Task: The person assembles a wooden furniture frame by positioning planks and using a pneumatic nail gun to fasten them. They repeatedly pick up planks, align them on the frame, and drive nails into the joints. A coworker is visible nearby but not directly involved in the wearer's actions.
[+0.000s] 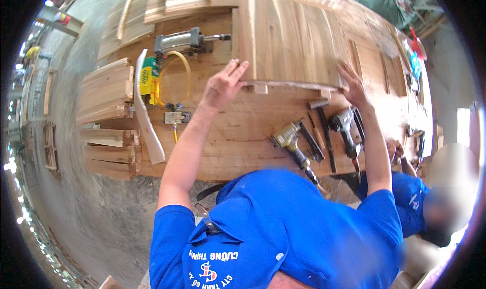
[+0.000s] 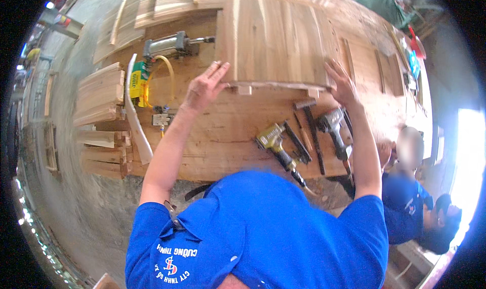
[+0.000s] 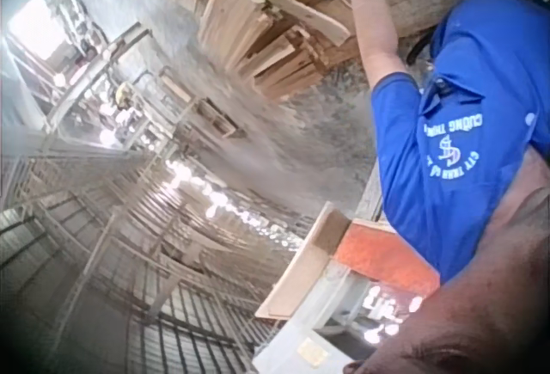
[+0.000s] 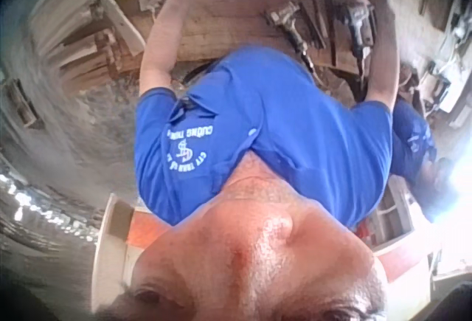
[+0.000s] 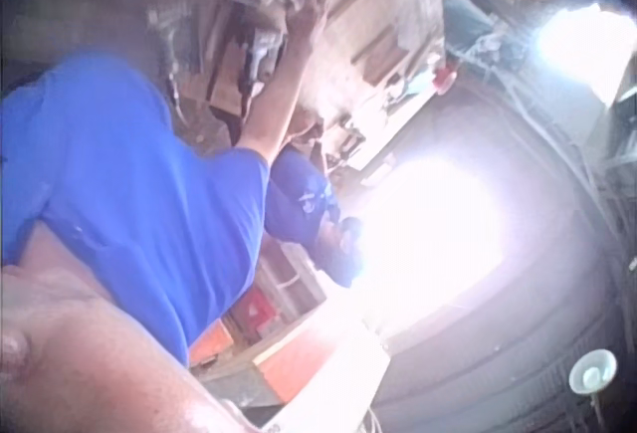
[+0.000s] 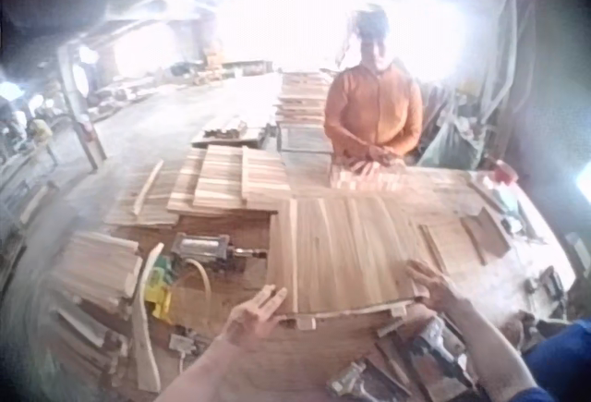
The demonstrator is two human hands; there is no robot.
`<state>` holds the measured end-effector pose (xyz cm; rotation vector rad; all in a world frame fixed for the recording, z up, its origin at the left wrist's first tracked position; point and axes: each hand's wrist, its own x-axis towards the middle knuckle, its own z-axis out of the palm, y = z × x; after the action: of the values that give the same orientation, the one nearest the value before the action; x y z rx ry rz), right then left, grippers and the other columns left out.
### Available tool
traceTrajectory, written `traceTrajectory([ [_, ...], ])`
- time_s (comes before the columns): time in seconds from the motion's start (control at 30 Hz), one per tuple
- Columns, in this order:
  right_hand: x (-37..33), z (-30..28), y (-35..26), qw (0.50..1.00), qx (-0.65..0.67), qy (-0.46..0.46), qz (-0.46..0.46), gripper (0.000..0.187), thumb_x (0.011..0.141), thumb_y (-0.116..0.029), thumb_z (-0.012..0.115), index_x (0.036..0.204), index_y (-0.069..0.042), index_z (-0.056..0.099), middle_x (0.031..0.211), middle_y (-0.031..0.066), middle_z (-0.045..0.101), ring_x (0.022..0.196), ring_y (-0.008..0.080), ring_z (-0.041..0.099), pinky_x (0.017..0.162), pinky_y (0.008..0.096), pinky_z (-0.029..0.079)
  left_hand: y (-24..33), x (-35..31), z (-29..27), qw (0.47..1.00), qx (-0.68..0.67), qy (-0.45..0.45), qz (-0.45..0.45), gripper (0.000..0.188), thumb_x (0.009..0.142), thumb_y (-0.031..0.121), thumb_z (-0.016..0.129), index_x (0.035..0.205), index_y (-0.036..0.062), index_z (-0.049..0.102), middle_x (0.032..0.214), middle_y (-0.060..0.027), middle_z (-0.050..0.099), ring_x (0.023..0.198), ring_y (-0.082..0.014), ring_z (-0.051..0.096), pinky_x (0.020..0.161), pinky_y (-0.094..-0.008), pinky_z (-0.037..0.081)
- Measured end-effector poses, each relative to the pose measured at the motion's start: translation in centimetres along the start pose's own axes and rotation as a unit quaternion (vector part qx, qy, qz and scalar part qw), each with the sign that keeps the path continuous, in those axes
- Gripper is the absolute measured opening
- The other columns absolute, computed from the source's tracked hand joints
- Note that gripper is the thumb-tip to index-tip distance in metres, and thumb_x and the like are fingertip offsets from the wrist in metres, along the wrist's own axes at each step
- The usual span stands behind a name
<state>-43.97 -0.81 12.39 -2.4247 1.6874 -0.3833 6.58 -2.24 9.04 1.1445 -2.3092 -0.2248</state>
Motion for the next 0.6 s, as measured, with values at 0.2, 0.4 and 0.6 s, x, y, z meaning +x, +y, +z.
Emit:
traceTrajectory([
  [0.2, 0.2, -0.1, -0.8, 1.000, 0.018, 0.005, -0.005, 0.094, 0.070, -0.005, 0.091, 0.156, -0.013, 0.053, 0.165, 0.0189, 0.043, 0.153, 0.0389, 0.039, 0.125, 0.0453, 0.039, 0.2, -0.3, 0.0, 1.000, -0.008, 0.012, -0.009, 0.065, 0.088, 0.016, 0.080, 0.149, 0.0075, 0.058, 0.144, -0.0242, 0.061, 0.134, -0.0364, 0.061, 0.107, -0.0425, 0.056],
  [0.4, 0.1, -0.5, -1.5, 0.999, 0.026, -0.011, 0.022, 0.092, 0.070, 0.000, 0.088, 0.155, -0.011, 0.054, 0.166, 0.0174, 0.042, 0.155, 0.0358, 0.038, 0.127, 0.0441, 0.037, -0.1, -0.5, 0.5, 0.998, -0.022, 0.055, 0.000, 0.067, 0.083, 0.017, 0.084, 0.145, 0.0071, 0.061, 0.138, -0.0238, 0.065, 0.129, -0.0361, 0.066, 0.102, -0.0412, 0.059],
  [0.6, 0.3, -0.1, -1.4, 0.999, 0.016, -0.011, 0.037, 0.095, 0.068, 0.000, 0.090, 0.155, -0.013, 0.055, 0.165, 0.0176, 0.044, 0.155, 0.0365, 0.039, 0.126, 0.0456, 0.038, -0.8, -0.7, 0.9, 0.997, -0.028, 0.071, -0.001, 0.065, 0.084, 0.018, 0.083, 0.145, 0.0084, 0.062, 0.138, -0.0229, 0.066, 0.130, -0.0348, 0.065, 0.102, -0.0403, 0.059],
])
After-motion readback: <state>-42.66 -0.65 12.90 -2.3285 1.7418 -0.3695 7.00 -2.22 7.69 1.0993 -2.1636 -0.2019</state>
